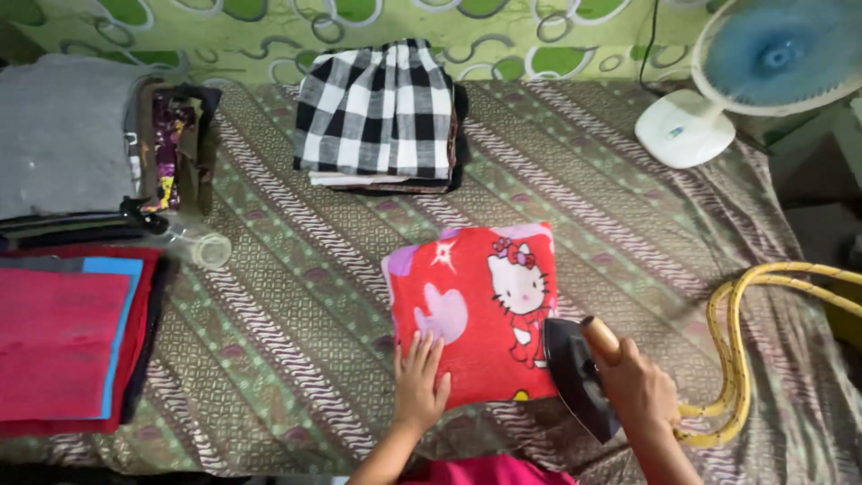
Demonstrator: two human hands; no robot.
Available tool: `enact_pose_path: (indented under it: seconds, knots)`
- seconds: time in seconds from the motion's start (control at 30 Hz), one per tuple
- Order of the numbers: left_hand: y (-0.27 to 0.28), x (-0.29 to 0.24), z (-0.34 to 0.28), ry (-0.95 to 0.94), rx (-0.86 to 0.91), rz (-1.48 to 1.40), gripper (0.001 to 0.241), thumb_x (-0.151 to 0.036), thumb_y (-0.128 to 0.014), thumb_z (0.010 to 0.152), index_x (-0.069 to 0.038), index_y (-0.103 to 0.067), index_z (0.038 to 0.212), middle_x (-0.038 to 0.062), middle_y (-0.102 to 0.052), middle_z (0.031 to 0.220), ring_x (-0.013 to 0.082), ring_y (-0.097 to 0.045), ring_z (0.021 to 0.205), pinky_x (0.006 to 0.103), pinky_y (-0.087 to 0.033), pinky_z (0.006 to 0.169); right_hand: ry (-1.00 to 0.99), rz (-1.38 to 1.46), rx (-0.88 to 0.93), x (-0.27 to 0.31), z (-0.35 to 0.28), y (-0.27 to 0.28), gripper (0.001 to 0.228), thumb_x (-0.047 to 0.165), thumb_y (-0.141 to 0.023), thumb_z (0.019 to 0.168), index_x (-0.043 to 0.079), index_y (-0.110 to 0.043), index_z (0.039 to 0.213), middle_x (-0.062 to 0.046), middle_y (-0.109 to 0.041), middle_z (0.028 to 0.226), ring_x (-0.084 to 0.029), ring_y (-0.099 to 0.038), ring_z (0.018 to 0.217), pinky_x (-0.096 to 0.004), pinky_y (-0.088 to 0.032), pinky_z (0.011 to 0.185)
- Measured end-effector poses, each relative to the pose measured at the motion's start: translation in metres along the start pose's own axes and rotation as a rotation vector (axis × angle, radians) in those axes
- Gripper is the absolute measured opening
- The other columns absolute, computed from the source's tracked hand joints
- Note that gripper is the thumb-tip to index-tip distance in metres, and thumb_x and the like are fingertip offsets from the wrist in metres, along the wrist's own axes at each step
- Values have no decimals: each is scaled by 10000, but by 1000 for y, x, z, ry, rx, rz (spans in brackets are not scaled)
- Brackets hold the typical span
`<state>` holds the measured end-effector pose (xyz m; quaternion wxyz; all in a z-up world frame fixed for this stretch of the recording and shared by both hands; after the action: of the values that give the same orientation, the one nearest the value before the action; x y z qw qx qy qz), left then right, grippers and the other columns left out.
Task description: The person irons a red towel with a Hello Kitty design on a patterned tablecloth using a black iron. They smooth the towel, iron it, fold it multiple times, and iron the folded edges before placing it on a stack of other folded clothes.
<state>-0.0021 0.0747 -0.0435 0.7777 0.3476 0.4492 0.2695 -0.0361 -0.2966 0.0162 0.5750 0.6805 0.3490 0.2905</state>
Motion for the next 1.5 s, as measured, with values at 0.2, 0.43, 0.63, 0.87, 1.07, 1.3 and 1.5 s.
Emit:
enact_pose_path:
  seconds: [0.2,0.43,0.63,0.87,1.07,1.3,1.5]
  knots:
    - [-15,-10,3,-25,103,169,984,-752,-358,851,-111,-260,1591,112,-230,1686,316,-192,1570,691,-43,1213,-39,-96,96,-14,25,3,472,684,-361,1005,315,-535,1244,-87,-771,1034,-377,-790,871,-510,-612,746]
    - [-41,-79,2,-349,242,167,1022,-335,-877,713,-116,-378,1578,150,-234,1689,415,-165,1554,713,-187,1174,-239,-221,-73,-68,102,17,776,766,-362,1176,79,-683,1011,-95,-758,765,-215,-750,620,-331,-612,545]
    - [-59,-99,16,-387,85,389,747,-142,-646,889,-111,-371,1583,187,-263,1669,464,-325,1494,716,-307,1142,121,21,-496,-60,113,25,1034,818,-470,971,-98,-475,1451,-319,-506,1325,-438,-361,1252,-553,-171,1095]
    - [-35,-104,81,-246,366,157,609,-25,-475,978,-35,-348,1573,328,-443,1507,520,-532,1245,581,-497,1035,586,578,-556,39,-11,20,756,175,-896,617,-34,-556,1259,-197,-611,1064,-356,-546,945,-484,-407,942]
    - [89,-100,181,234,325,-386,660,-272,-835,772,-142,-561,1358,80,-760,861,202,-721,664,297,-596,515,213,1481,379,43,6,-135,903,45,-710,754,78,-306,1561,-215,-422,1561,-345,-489,1371,-473,-445,1076]
    - [25,44,124,1055,129,-1201,443,-167,-613,760,-21,-663,1175,124,-703,990,209,-617,819,319,-463,756,205,1943,353,29,49,-114,732,137,-471,890,50,-298,1596,-191,-456,1484,-270,-509,1110,-359,-414,898]
    - [-70,138,-9,1408,40,-1291,544,-301,-737,760,-48,-611,1225,163,-648,1062,262,-593,892,410,-479,780,70,1515,237,17,74,-125,825,14,-732,800,-12,-350,1531,-266,-581,1314,-381,-635,1063,-447,-529,853]
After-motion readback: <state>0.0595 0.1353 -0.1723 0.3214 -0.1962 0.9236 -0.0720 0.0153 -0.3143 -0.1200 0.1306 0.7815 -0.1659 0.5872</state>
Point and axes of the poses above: each hand's wrist, its own z-axis towards the middle knuckle, its own y-axis out of the back of the hand, x = y × z, the point moved 9 cm from there along z, towards the middle knuckle
